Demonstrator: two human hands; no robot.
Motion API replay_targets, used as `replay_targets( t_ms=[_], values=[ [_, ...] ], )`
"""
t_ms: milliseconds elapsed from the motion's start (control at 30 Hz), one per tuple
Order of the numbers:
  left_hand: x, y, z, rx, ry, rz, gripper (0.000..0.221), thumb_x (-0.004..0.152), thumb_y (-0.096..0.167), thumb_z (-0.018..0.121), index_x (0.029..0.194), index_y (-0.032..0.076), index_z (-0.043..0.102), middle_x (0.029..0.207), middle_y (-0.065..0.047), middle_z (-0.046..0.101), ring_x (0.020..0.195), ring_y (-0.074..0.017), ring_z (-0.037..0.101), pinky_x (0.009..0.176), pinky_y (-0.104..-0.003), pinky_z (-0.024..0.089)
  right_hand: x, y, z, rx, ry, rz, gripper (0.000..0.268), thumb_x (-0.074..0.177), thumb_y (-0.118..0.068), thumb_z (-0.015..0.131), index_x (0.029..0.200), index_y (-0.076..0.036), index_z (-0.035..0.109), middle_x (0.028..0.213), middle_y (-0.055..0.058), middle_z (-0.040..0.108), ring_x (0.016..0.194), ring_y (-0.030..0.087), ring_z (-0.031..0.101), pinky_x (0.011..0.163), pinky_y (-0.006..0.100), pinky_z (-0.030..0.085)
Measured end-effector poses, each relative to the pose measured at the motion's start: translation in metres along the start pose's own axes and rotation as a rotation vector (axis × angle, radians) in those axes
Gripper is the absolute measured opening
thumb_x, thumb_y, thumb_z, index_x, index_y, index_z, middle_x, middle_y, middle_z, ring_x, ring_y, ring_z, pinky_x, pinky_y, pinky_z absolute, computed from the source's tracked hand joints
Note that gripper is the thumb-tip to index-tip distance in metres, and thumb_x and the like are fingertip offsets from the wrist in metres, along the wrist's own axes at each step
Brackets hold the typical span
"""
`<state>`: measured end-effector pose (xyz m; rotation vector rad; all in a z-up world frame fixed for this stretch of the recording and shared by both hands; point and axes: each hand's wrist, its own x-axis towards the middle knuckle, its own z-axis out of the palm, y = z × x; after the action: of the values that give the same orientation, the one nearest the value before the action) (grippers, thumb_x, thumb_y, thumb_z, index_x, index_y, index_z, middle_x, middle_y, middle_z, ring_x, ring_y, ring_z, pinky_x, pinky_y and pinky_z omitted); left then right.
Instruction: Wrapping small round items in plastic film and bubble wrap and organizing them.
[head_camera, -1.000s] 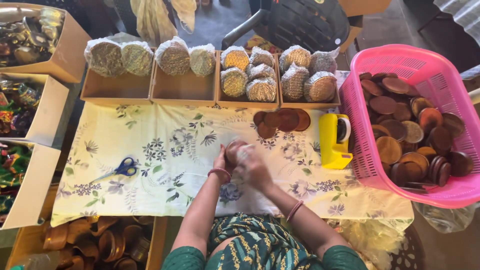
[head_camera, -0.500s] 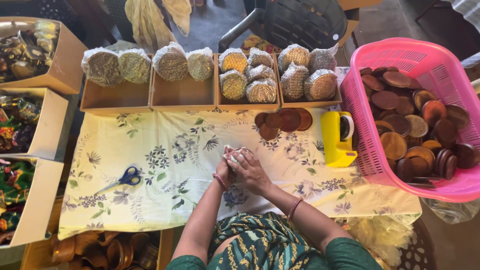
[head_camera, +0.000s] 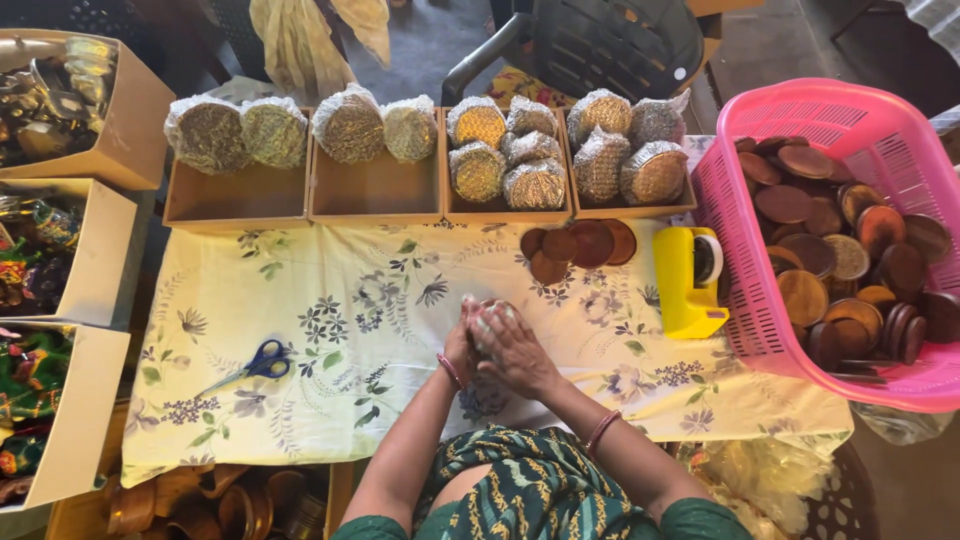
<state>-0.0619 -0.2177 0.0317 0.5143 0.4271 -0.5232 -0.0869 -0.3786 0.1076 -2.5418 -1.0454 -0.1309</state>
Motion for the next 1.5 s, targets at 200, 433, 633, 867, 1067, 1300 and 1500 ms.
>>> replay_targets(
  t_ms=[200,433,633,867,1067,1300,1500],
  values=[
    [0.018,-0.007,-0.030,0.002,-0.154,0.065,0.064,0.106,0.054,0.046,0.144,0.004,0.054,0.137,-0.013,0.065,0.122,-0.0265,0.066,0.104,-0.043,0.055,0.005,-0.011,0.016,0.008,0.046,-0.042,0.081,0.097,-0.060,0.053,0.160,-0.012,0.032,0.167,0.017,0.024,0.156,0.039,0.014,0.125,0.052,0.009],
    [0.008,-0.003,-0.016,0.056,-0.047,0.100,0.066,0.105,0.055,0.044,0.149,0.007,0.051,0.141,-0.010,0.061,0.126,-0.0237,0.062,0.106,-0.042,0.052,0.020,0.010,0.022,0.046,0.034,0.259,0.078,0.102,-0.059,0.045,0.163,-0.015,0.029,0.170,0.016,0.023,0.158,0.037,0.014,0.127,0.051,0.008],
    [0.014,-0.007,-0.026,0.103,-0.081,0.039,0.059,0.101,0.049,0.043,0.144,0.011,0.055,0.136,-0.004,0.066,0.119,-0.0207,0.066,0.100,-0.038,0.054,0.020,0.013,0.009,0.014,0.019,-0.027,0.078,0.098,-0.059,0.050,0.158,-0.013,0.036,0.165,0.018,0.028,0.154,0.039,0.016,0.123,0.055,0.010],
    [0.023,0.002,0.013,0.798,-0.030,0.534,0.060,0.077,0.014,0.084,0.129,0.008,0.054,0.113,-0.004,0.068,0.102,-0.0204,0.067,0.088,-0.036,0.057,0.033,0.024,-0.029,0.481,0.351,0.272,0.048,0.107,-0.044,0.046,0.142,-0.011,0.057,0.156,0.014,0.048,0.152,0.038,0.036,0.125,0.050,0.027],
    [-0.002,0.026,0.044,1.338,0.079,0.605,0.062,0.069,0.017,0.084,0.124,0.011,0.055,0.093,-0.009,0.073,0.085,-0.0233,0.074,0.078,-0.037,0.059,0.031,0.028,-0.032,0.472,0.334,0.216,0.055,0.108,-0.048,0.045,0.148,-0.010,0.049,0.159,0.015,0.045,0.151,0.037,0.036,0.126,0.051,0.026],
    [0.019,0.016,0.009,1.457,-0.017,0.784,0.061,0.089,0.024,0.072,0.147,0.013,0.054,0.131,-0.018,0.070,0.109,-0.0373,0.071,0.090,-0.045,0.056,0.039,0.011,-0.029,-0.012,0.234,0.001,0.057,0.101,-0.047,0.052,0.147,-0.013,0.053,0.153,0.016,0.047,0.146,0.040,0.036,0.121,0.050,0.025],
    [0.006,0.029,0.036,1.645,0.169,0.508,0.059,0.067,0.023,0.076,0.118,0.007,0.050,0.103,-0.023,0.070,0.102,-0.0443,0.065,0.086,-0.052,0.053,0.057,0.046,-0.014,0.496,0.091,0.496,0.054,0.103,-0.048,0.051,0.146,-0.015,0.054,0.140,0.011,0.055,0.136,0.031,0.050,0.123,0.046,0.036]
  ],
)
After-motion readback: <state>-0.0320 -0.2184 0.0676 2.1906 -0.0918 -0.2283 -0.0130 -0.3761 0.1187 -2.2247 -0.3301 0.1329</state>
